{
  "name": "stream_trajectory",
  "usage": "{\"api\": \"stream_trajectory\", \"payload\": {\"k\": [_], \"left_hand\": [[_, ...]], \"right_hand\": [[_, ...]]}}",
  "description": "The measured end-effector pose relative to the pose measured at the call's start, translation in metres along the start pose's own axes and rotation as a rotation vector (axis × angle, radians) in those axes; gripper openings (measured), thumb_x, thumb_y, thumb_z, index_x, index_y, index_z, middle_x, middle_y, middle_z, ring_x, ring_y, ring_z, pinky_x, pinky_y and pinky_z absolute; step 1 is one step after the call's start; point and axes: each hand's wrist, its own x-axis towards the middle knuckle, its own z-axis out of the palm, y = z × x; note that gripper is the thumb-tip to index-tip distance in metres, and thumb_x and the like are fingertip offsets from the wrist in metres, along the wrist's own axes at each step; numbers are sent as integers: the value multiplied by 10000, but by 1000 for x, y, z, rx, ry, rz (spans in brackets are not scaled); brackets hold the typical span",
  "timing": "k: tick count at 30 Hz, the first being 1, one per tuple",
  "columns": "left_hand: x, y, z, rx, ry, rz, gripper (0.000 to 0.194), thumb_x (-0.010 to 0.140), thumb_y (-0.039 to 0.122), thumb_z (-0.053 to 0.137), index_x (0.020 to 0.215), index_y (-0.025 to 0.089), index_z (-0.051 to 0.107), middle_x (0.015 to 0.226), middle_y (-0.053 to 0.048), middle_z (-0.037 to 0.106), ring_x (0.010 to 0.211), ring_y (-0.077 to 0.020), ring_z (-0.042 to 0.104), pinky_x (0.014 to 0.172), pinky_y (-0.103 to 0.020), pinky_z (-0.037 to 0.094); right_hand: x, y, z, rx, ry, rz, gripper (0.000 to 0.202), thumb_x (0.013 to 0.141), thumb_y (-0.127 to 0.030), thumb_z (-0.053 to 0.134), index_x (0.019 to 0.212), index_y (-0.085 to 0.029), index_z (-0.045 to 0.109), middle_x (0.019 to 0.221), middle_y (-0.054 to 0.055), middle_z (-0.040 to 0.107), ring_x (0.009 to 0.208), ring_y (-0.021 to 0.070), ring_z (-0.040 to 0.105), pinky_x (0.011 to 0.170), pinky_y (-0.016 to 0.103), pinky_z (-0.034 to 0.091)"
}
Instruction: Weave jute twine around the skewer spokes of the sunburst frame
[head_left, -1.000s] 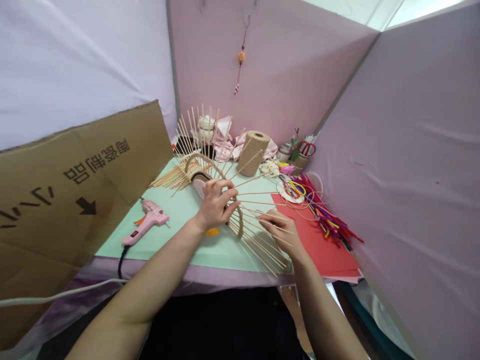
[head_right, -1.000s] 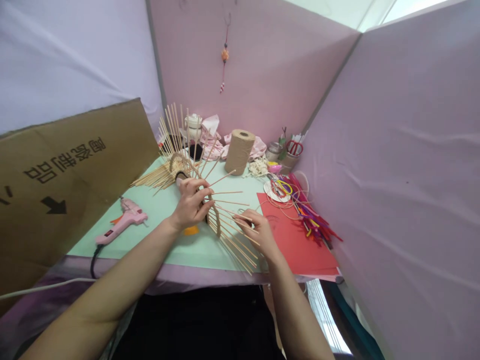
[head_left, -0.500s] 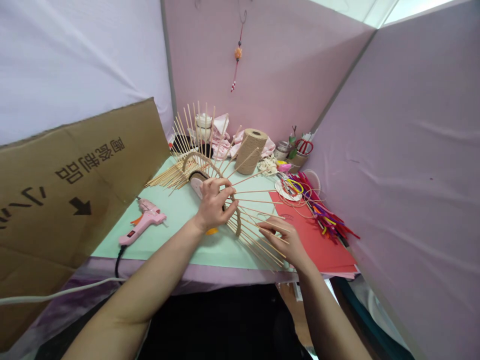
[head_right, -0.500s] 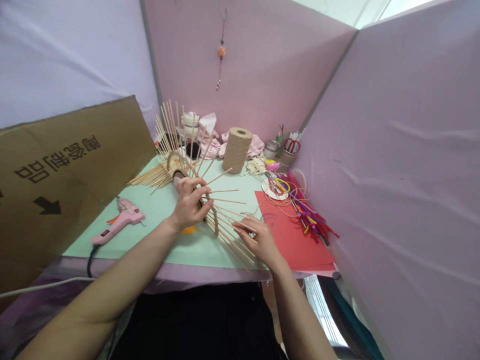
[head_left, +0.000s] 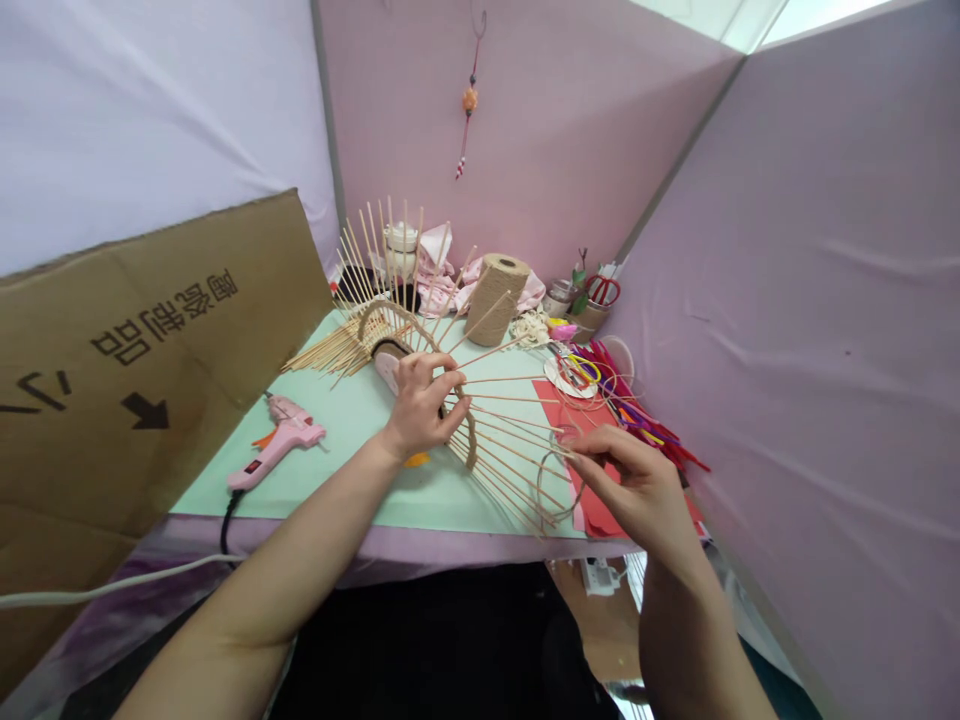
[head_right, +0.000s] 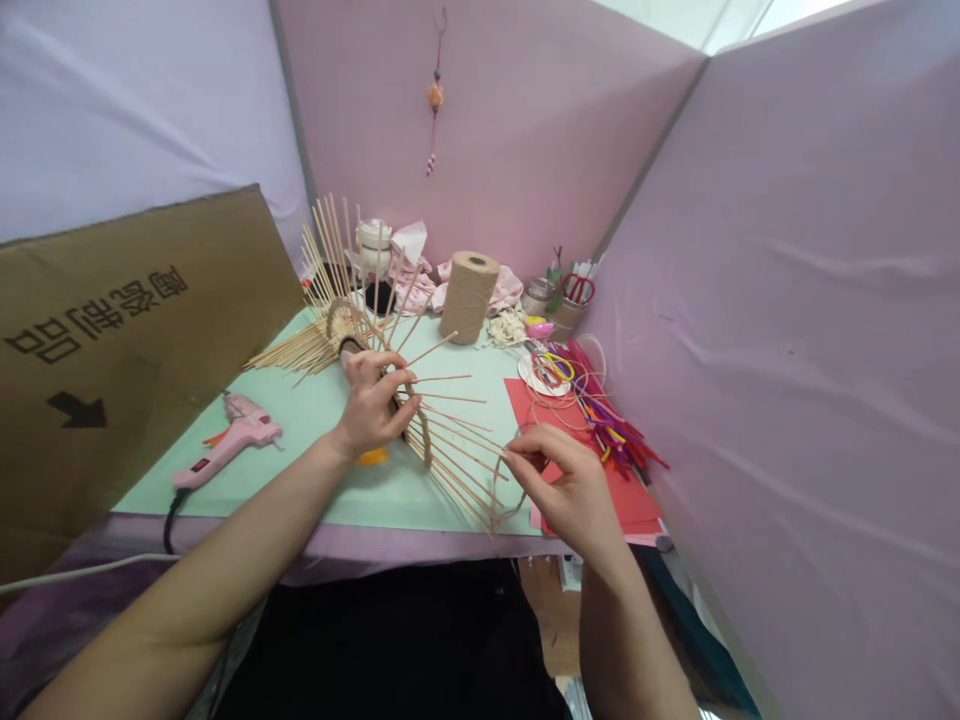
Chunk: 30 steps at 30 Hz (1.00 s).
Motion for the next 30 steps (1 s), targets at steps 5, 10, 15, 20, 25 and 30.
{"api": "stream_trajectory", "payload": {"k": [5, 10, 15, 20, 25, 30], "left_hand": [[-1, -1, 0, -5, -3, 8, 176, 854, 363, 578, 949, 231, 646, 1087, -99, 590, 1104, -282, 436, 985, -475, 324], [0, -1, 1, -13, 43, 74, 142, 858, 318, 592, 953, 219, 630, 1079, -97, 583, 1087, -270, 431, 970, -455, 339], [0, -2, 1, -6, 68, 103, 144, 856, 298, 603, 970, 212, 619, 1085, -99, 579, 1092, -269, 430, 966, -453, 344], [0, -2, 0, -2, 18, 54, 149, 863, 338, 582, 943, 227, 640, 1080, -96, 580, 1087, -270, 425, 978, -457, 340], [1, -1, 1, -12, 35, 56, 146, 861, 329, 578, 939, 222, 640, 1078, -97, 578, 1089, -268, 424, 980, -456, 337], [0, -4, 0, -13, 29, 36, 156, 838, 307, 610, 965, 221, 639, 1093, -94, 580, 1107, -275, 424, 994, -471, 334]], "right_hand": [[-3, -12, -7, -53, 4, -44, 81, 913, -233, 612, 878, -227, 685, 791, 45, 690, 678, 166, 617, 603, 294, 487], [-4, -23, -9, -131, 10, -111, 98, 919, -187, 604, 950, -244, 677, 842, 48, 688, 744, 176, 645, 670, 302, 518], [-11, -32, -8, -252, -30, -281, 183, 902, -138, 614, 1020, -262, 679, 828, 51, 675, 744, 182, 641, 662, 308, 522], [-19, -17, -11, -259, -51, -259, 177, 900, -140, 617, 1024, -241, 692, 859, 60, 676, 783, 183, 641, 694, 303, 521], [-15, 15, -12, -3, -153, -14, 122, 929, -253, 598, 893, -217, 709, 821, 59, 684, 724, 170, 631, 635, 278, 499], [-7, 58, 5, 341, -284, 226, 230, 899, -381, 631, 784, -188, 679, 770, 45, 659, 735, 171, 608, 675, 279, 480]]}}
